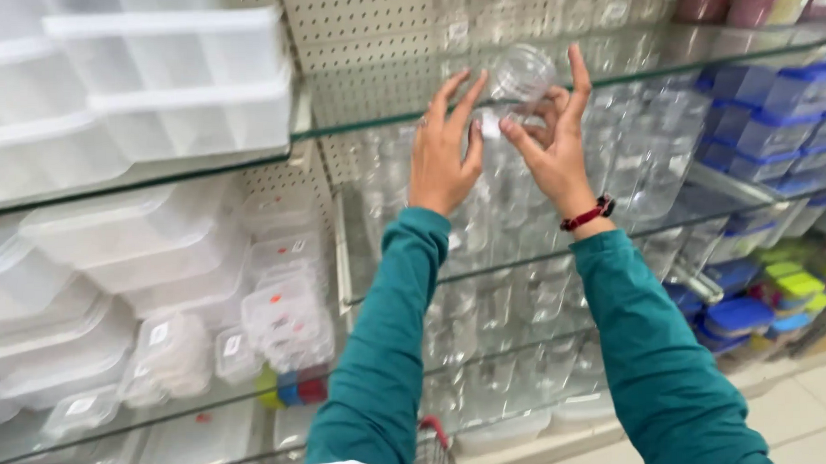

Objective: Wiping glass jars with a cloth and placing them into a shopping cart.

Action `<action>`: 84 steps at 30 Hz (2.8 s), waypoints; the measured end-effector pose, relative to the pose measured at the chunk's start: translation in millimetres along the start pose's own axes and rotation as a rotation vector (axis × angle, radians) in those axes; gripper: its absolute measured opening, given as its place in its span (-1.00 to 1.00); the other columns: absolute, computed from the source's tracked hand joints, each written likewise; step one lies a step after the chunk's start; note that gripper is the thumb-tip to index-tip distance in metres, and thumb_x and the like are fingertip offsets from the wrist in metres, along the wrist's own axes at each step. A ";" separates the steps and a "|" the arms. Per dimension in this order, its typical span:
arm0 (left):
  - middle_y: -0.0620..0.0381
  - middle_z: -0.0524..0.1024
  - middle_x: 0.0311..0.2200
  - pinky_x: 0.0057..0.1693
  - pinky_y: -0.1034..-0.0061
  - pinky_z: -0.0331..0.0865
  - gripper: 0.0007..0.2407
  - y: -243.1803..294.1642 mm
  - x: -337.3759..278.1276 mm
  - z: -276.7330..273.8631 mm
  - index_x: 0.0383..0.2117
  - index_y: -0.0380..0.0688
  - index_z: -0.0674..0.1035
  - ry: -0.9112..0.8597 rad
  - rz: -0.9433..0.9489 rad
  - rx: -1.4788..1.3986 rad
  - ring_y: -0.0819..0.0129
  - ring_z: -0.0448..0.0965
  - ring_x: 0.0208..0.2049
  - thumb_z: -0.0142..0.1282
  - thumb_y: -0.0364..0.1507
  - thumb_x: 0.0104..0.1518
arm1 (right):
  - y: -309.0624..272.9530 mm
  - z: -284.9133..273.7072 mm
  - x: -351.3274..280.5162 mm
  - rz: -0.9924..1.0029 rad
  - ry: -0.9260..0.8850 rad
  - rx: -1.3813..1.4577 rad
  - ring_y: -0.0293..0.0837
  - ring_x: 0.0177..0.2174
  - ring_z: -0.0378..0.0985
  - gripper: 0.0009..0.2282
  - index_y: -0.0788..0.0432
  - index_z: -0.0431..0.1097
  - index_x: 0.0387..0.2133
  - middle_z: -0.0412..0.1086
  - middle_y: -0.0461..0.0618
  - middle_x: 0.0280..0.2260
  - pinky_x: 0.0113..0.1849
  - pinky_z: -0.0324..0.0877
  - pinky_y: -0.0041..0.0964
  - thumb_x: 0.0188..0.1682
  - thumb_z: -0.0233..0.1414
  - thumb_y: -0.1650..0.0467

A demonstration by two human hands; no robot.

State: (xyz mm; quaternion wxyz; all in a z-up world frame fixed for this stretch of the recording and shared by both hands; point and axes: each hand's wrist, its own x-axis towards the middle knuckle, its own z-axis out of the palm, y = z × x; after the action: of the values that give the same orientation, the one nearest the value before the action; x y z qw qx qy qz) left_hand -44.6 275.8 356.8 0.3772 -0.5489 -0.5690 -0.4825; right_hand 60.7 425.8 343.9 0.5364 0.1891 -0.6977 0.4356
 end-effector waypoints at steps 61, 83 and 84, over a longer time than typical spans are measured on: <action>-0.18 0.39 0.18 0.45 -0.06 -0.06 -0.58 -116.6 102.4 108.5 0.10 -0.16 0.53 -0.318 -0.740 0.572 -0.09 0.24 0.33 0.08 -0.26 0.12 | 179.3 37.0 264.8 -0.110 0.078 -0.899 0.34 0.06 0.34 -0.24 0.13 -0.09 0.35 0.11 0.33 0.16 -0.16 0.47 0.09 -0.05 0.26 0.36; 0.08 0.26 0.34 0.51 -0.02 -0.15 -0.53 -59.7 -85.3 -135.1 0.28 -0.02 0.38 0.030 -0.030 0.605 0.05 0.07 0.46 0.03 -0.50 0.17 | -3.3 182.2 -13.0 -0.220 0.014 -0.796 0.16 0.44 -0.28 -0.51 0.05 0.07 0.40 -0.11 0.07 0.44 0.37 -0.43 0.30 0.21 -0.07 0.24; 0.08 0.27 0.33 0.51 -0.04 -0.15 -0.53 -57.1 -105.9 -140.8 0.27 -0.02 0.39 0.021 -0.047 0.575 0.04 0.08 0.46 0.03 -0.51 0.16 | -5.4 192.2 -35.3 -0.187 0.001 -0.776 0.15 0.45 -0.28 -0.52 0.04 0.09 0.39 -0.10 0.06 0.45 0.38 -0.44 0.29 0.21 -0.05 0.25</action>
State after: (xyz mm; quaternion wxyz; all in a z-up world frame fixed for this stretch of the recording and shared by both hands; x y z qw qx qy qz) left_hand -103.2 116.4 282.7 0.5119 -0.4012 -0.6910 -0.3154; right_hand -35.1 259.8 305.2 0.6055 0.0351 -0.7901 0.0890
